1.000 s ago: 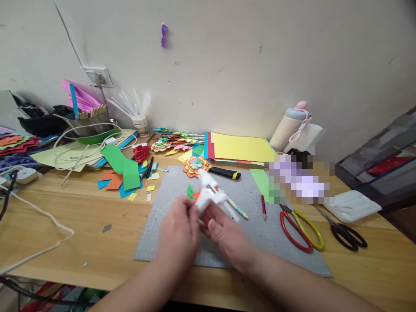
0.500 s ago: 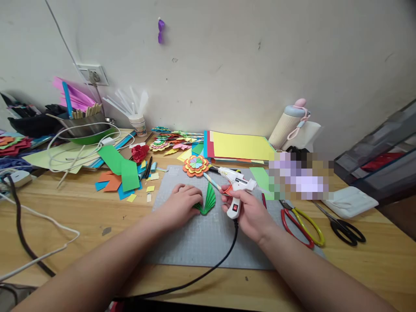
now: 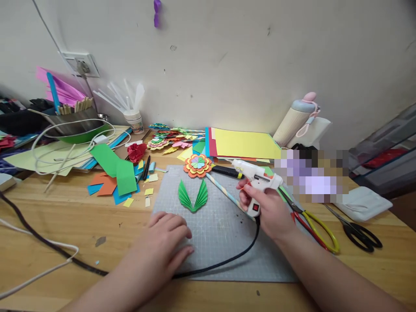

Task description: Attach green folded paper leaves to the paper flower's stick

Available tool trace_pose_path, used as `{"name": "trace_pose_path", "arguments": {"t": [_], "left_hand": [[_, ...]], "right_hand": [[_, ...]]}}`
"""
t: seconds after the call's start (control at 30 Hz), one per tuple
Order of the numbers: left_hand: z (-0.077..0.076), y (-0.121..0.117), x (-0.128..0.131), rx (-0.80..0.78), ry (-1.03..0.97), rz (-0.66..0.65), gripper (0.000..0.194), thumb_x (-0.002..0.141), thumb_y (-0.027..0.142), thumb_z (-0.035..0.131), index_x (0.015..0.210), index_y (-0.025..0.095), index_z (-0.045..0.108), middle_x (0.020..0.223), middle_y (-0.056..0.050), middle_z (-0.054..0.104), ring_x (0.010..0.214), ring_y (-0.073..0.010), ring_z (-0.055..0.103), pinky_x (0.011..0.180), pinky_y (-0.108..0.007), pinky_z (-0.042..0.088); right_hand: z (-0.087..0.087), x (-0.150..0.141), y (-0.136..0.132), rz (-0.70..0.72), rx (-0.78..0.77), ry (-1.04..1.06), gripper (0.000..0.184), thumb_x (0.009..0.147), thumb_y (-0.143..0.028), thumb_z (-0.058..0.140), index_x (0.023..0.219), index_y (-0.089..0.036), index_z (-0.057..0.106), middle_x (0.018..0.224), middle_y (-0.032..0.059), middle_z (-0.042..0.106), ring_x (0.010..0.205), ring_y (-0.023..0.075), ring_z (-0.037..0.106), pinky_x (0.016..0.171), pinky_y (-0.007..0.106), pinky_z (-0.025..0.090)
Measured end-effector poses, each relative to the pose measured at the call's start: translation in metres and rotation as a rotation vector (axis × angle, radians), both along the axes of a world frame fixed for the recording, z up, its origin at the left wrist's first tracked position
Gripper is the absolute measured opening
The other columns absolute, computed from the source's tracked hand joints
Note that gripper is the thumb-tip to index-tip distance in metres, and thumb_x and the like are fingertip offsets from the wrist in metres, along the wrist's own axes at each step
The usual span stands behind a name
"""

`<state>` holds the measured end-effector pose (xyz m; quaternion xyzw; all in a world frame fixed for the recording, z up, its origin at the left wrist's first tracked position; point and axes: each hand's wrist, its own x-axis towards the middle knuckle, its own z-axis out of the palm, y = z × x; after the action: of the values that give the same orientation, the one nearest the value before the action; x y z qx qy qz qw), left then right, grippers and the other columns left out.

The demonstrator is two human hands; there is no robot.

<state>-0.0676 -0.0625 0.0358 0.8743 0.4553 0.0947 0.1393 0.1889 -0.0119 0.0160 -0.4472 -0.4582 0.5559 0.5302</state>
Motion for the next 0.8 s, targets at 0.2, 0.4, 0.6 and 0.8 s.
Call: {"name": "trace_pose_path", "arguments": {"t": [0.2,0.4,0.6,0.8], "left_hand": [[0.000,0.033,-0.013,0.092,0.110,0.221,0.019,0.083,0.035,0.051,0.094,0.024,0.062,0.098,-0.004,0.063,0.093,-0.0243,0.057,0.083,-0.041,0.040],[-0.013,0.050,0.003,0.099,0.133,0.251,0.015,0.083,0.031,0.050,0.090,0.022,0.061,0.089,-0.006,0.061,0.087,-0.0249,0.058,0.076,-0.040,0.044],[-0.039,0.060,-0.002,0.143,-0.154,0.131,0.026,0.079,0.028,0.058,0.105,0.026,0.057,0.115,-0.005,0.054,0.109,-0.0239,0.049,0.093,-0.042,0.038],[-0.047,0.064,-0.006,0.124,-0.111,0.115,0.037,0.076,0.033,0.062,0.111,0.028,0.055,0.123,-0.005,0.051,0.116,-0.0268,0.044,0.098,-0.048,0.032]], "right_hand": [[0.003,0.002,0.000,0.410,-0.231,-0.269,0.034,0.079,-0.048,0.056,0.082,-0.015,0.057,0.055,-0.0039,0.048,0.043,0.0087,0.043,0.044,0.023,0.030],[-0.010,-0.007,-0.007,0.494,-0.274,-0.439,0.045,0.082,-0.059,0.044,0.079,-0.016,0.057,0.046,-0.0060,0.044,0.041,0.0091,0.042,0.046,0.022,0.033],[-0.007,-0.003,-0.004,0.519,-0.336,-0.465,0.045,0.081,-0.059,0.046,0.078,-0.016,0.058,0.048,-0.0053,0.044,0.042,0.0089,0.041,0.046,0.022,0.033],[-0.014,-0.007,-0.003,0.518,-0.362,-0.484,0.045,0.080,-0.061,0.047,0.076,-0.017,0.058,0.049,-0.0051,0.044,0.042,0.0094,0.043,0.047,0.023,0.034]]}}
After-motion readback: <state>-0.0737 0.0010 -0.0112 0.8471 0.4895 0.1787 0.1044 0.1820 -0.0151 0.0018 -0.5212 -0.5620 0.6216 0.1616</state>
